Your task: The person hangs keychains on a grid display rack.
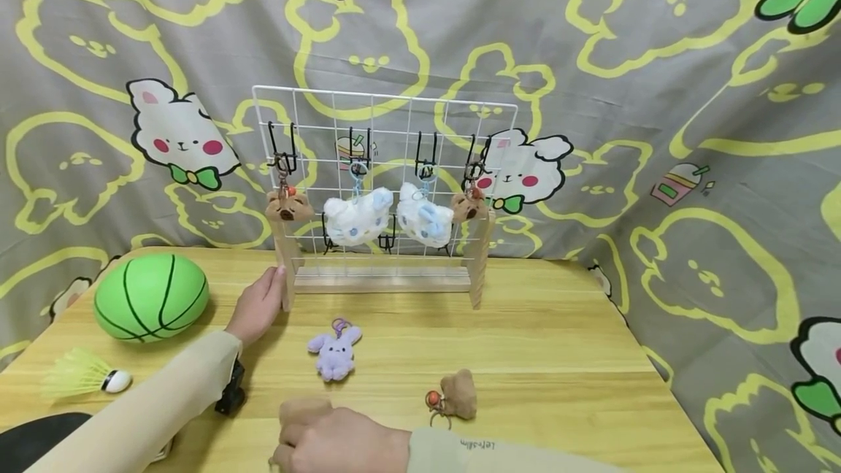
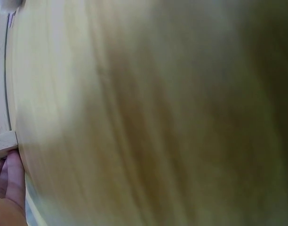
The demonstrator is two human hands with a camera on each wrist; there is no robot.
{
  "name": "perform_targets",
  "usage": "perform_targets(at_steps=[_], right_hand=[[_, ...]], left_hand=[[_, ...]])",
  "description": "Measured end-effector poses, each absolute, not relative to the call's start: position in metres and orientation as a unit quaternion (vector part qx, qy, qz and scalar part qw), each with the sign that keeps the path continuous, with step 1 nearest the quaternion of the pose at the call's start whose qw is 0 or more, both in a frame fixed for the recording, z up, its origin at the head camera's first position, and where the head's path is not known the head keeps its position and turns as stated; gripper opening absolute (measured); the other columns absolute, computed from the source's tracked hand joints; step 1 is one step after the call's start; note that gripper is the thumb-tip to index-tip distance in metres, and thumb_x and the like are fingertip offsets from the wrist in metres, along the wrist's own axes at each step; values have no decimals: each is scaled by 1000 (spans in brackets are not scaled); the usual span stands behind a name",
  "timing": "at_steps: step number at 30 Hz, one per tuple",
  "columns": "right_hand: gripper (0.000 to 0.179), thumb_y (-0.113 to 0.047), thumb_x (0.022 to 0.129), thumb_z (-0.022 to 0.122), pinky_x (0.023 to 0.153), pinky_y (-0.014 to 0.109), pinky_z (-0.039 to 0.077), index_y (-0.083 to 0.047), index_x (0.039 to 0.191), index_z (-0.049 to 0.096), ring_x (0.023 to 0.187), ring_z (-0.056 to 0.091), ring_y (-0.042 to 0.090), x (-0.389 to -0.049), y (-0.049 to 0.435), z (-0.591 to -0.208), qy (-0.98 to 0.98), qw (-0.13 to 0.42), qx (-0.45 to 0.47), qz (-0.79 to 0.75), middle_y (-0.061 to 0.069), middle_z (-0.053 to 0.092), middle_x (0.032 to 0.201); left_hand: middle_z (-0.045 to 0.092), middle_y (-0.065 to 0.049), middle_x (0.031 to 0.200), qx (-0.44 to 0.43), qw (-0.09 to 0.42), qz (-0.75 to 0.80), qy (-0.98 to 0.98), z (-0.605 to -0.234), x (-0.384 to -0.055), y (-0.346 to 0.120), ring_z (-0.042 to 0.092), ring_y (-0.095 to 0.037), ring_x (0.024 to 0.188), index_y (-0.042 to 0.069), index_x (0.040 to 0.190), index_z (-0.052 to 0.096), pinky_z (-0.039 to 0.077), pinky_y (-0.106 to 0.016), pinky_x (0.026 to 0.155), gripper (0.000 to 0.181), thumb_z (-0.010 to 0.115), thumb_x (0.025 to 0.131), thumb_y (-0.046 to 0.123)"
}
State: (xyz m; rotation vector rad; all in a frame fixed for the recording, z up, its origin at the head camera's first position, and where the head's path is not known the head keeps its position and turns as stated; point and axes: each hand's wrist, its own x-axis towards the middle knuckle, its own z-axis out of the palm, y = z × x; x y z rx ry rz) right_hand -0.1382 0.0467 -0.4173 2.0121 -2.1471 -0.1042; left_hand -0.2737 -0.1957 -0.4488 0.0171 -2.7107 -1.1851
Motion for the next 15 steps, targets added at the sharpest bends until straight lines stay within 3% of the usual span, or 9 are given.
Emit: perform_targets(at_steps=[8,15], right_hand=[[24,-25,105,59,71,3,25,-27,81,62,82,31,-1,-140,46,-418,-713,129,689,-4,-15,47,87],[19,-27,104,61,68,-1,27,-27,87,68,85,37,-4,-141,46,-415,-724,75,685,0,-15,51,93]], left_hand=[[69,-27,118,0,95,-402,-911,-449,-273,-194,68,-43,107,-5,138,52,54,-59,94,70,17,114,50],[69,-28,119,3,92,-402,-911,-448,-273,-194,68,-42,107,-4,140,51,55,-59,93,69,17,114,49]])
